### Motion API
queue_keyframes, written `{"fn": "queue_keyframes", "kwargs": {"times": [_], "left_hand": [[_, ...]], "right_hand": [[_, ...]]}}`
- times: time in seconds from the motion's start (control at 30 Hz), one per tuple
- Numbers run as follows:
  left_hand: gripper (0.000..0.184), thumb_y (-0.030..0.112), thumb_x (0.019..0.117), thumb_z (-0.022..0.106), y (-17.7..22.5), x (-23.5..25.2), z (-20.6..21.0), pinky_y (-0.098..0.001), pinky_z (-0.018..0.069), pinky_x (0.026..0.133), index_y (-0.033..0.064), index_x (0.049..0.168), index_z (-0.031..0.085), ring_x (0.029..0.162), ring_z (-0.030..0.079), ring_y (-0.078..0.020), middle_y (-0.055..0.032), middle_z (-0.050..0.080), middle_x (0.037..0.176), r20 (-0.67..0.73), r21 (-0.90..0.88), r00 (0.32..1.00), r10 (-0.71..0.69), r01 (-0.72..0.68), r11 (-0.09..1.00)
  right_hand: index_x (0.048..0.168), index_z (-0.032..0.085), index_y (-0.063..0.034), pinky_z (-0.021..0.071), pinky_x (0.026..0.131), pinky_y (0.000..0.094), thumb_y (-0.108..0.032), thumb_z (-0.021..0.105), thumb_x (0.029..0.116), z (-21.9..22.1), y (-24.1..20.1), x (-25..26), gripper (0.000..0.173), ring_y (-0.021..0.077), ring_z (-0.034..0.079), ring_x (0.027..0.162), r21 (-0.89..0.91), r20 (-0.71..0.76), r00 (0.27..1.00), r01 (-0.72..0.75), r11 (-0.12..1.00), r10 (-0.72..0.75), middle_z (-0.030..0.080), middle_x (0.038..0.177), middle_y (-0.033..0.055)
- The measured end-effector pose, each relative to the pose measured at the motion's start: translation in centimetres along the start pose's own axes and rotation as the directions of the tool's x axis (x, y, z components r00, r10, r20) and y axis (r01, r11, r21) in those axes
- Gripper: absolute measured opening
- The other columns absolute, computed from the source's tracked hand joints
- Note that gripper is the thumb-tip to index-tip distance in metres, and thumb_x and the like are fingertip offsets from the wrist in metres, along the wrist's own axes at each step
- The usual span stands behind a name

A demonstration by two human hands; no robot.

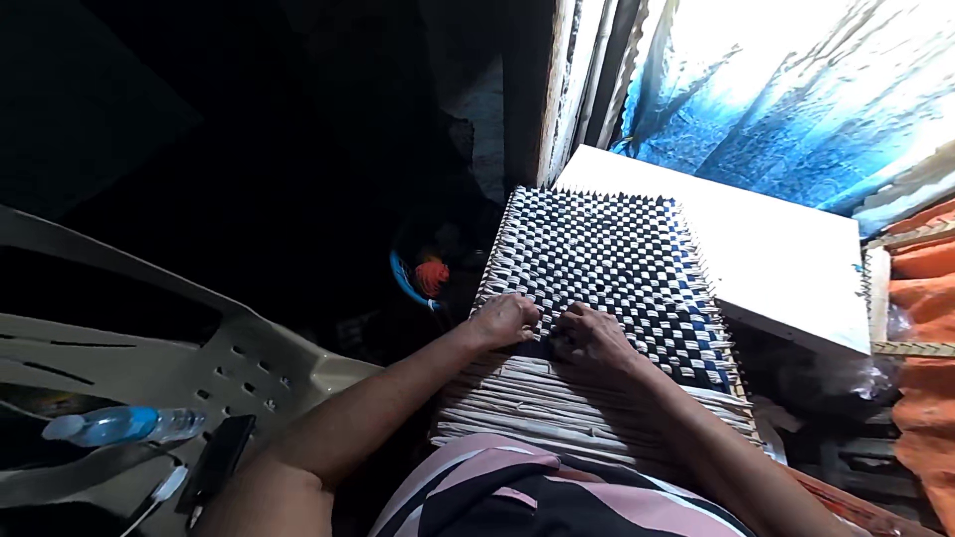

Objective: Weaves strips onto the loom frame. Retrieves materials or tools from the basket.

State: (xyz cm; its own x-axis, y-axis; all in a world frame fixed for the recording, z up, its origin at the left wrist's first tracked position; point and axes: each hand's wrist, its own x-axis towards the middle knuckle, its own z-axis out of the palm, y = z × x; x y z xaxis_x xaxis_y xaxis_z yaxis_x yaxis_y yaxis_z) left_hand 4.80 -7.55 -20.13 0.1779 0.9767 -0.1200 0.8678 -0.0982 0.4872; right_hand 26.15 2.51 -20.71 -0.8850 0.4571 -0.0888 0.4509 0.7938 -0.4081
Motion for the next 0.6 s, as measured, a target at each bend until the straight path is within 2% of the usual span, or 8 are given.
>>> {"fn": "queue_keyframes", "kwargs": {"times": [0.1,0.17,0.23,0.3,0.4,0.5,0.6], "left_hand": [[0.019,0.012,0.0899,0.075,-1.7,-1.8,-1.9,-0.0508,0.0542,0.094,0.0046,0.107,0.076,0.103,0.069,-0.0279,-0.0131,0.072,0.105,-0.016,-0.091,0.999,0.041,-0.042,0.995],[0.024,0.014,0.0887,0.077,-2.2,-3.0,-1.9,-0.0500,0.0536,0.096,0.0029,0.109,0.075,0.104,0.068,-0.0286,-0.0146,0.072,0.107,-0.012,-0.082,1.000,0.024,-0.025,0.996],[0.026,0.017,0.0888,0.077,-2.0,-3.5,-1.2,-0.0513,0.0529,0.097,0.0036,0.110,0.074,0.108,0.068,-0.0296,-0.0146,0.072,0.111,-0.011,-0.041,1.000,-0.002,0.002,0.999],[0.022,0.017,0.0906,0.074,-1.2,-3.6,-0.2,-0.0544,0.0536,0.094,0.0045,0.108,0.075,0.109,0.067,-0.0326,-0.0152,0.071,0.112,-0.046,0.051,0.999,-0.029,0.031,0.998],[0.012,0.014,0.0936,0.067,-0.8,-2.9,1.5,-0.0566,0.0556,0.080,0.0062,0.098,0.076,0.101,0.068,-0.0363,-0.0153,0.071,0.102,-0.145,0.188,0.989,-0.025,0.053,0.981],[0.011,0.017,0.0924,0.070,-1.1,-2.4,1.0,-0.0579,0.0537,0.083,0.0085,0.096,0.076,0.101,0.068,-0.0344,-0.0131,0.072,0.101,-0.108,0.150,0.992,-0.066,0.082,0.985],[0.016,0.017,0.0938,0.072,-1.8,-3.0,-1.9,-0.0582,0.0535,0.091,0.0089,0.106,0.077,0.105,0.069,-0.0301,-0.0114,0.074,0.107,-0.084,-0.025,0.992,-0.099,0.097,0.995]], "right_hand": [[0.108,0.074,-0.0099,0.0526,0.085,0.0561,-0.054,0.057,0.0948,-0.6,0.5,-0.1,0.049,0.0304,0.068,0.101,0.050,0.004,1.000,-0.012,0.999,0.012,0.070,0.113,0.0120],[0.104,0.074,-0.0085,0.0524,0.083,0.0567,-0.064,0.057,0.0913,-0.5,-0.3,0.2,0.059,0.0318,0.068,0.099,0.000,0.040,0.998,-0.056,0.998,0.056,0.069,0.110,0.0137],[0.102,0.071,-0.0046,0.0522,0.084,0.0571,-0.070,0.063,0.0868,-0.6,-2.1,0.9,0.068,0.0350,0.067,0.098,-0.089,0.095,0.988,-0.114,0.990,0.122,0.067,0.109,0.0179],[0.106,0.069,0.0000,0.0522,0.085,0.0576,-0.064,0.066,0.0874,-0.3,-3.8,1.5,0.066,0.0394,0.066,0.102,-0.167,0.116,0.979,-0.145,0.975,0.165,0.065,0.112,0.0228],[0.106,0.068,0.0025,0.0529,0.086,0.0579,-0.052,0.062,0.0949,0.4,-4.5,2.1,0.056,0.0425,0.065,0.105,-0.217,0.113,0.977,-0.151,0.964,0.179,0.064,0.113,0.0261],[0.104,0.068,0.0016,0.0520,0.088,0.0578,-0.053,0.061,0.0960,0.5,-4.2,2.4,0.056,0.0413,0.066,0.103,-0.202,0.140,0.973,-0.155,0.967,0.185,0.065,0.112,0.0251],[0.097,0.071,-0.0027,0.0521,0.086,0.0578,-0.055,0.059,0.0971,-0.9,-2.0,1.8,0.053,0.0365,0.067,0.097,-0.086,0.107,0.989,-0.089,0.992,0.098,0.068,0.103,0.0189]]}}
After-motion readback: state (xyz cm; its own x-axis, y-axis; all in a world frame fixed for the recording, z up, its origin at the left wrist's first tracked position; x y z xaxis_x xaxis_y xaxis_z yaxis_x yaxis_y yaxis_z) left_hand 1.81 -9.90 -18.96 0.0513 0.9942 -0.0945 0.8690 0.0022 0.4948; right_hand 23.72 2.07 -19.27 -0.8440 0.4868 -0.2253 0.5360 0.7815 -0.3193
